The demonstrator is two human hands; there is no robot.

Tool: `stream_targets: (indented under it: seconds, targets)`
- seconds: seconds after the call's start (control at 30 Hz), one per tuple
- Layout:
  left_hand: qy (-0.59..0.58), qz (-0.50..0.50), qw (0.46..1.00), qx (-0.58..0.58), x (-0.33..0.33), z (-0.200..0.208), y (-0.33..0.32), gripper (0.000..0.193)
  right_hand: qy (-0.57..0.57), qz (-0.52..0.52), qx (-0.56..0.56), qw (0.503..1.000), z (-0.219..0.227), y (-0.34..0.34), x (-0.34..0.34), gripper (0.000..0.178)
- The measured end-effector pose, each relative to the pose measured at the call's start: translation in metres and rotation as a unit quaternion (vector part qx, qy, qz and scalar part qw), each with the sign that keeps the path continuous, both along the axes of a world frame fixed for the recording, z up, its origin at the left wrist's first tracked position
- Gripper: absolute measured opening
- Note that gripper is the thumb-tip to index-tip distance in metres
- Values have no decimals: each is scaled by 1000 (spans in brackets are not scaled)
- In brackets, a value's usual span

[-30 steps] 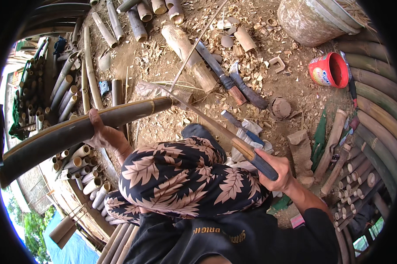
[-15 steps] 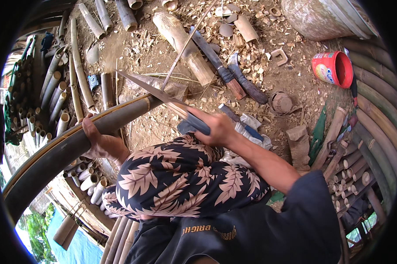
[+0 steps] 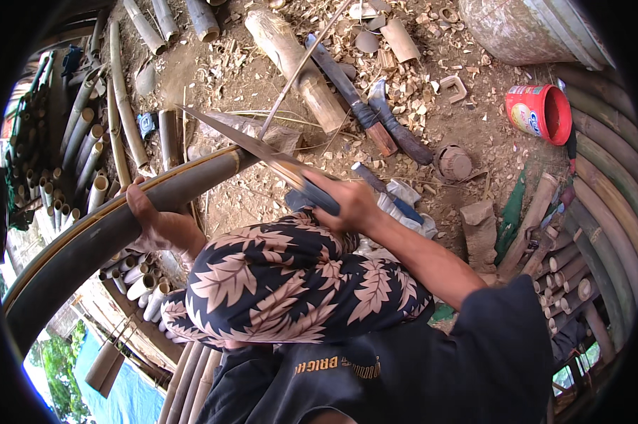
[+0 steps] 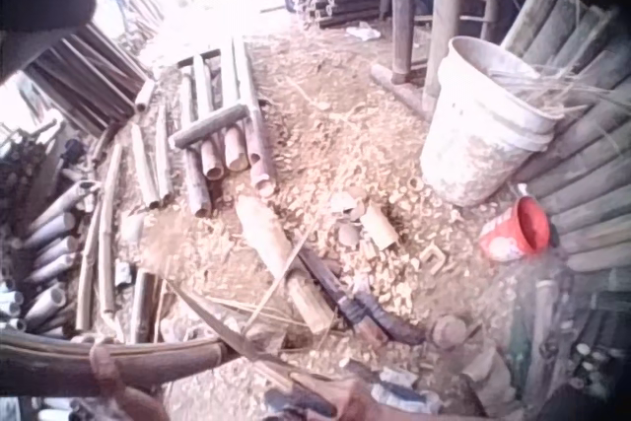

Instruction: The person sits on the ground and uses a knife to split a long bamboo pole lengthwise into thin strips. They repeatedly strike the knife with a wooden mallet to drive it through the bamboo, separating the material into smaller pieces.

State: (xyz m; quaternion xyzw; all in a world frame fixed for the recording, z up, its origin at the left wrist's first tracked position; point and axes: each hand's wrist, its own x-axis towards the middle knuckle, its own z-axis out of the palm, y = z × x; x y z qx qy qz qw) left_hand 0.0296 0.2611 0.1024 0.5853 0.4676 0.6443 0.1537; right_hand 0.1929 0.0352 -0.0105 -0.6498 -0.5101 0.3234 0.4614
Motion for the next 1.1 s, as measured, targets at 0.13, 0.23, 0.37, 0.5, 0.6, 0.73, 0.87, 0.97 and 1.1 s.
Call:
stream_targets:
  seconds: [0.13,0.23,0.37,0.5,0.6,0.73,0.87,0.97,1.1]
  targets:
    - [-80,26,996,-35,19,14,-5,30,-22,21,-5,1000,10,-23,8,69]
    - [-49,15,998,-36,8,9,-5,28,-21,55,-26,998,48,-110,37,73]
    - [-34,15,998,-58,2,5,-4,28,-49,31,-15,998,52,-113,33,72]
    - [-71,15,997,-34,9,5,-5,33,-42,-9,15,999,5,-3,0,69]
    - [-120,23,991,-49,16,14,-11,46,-43,-15,26,999,9,2,-3,68]
    - [-122,49,989,-62,9,16,-12,70,-54,16,18,998,23,-102,20,70]
    - [-137,52,989,-38,6,17,-16,68,-118,27,-6,993,61,-198,40,63]
    - [-146,-9,983,-110,-5,10,-15,83,-105,-18,3,994,73,-196,34,57]
    - [-83,-53,987,-126,-43,28,-3,81,-118,-80,85,986,89,-158,32,51]
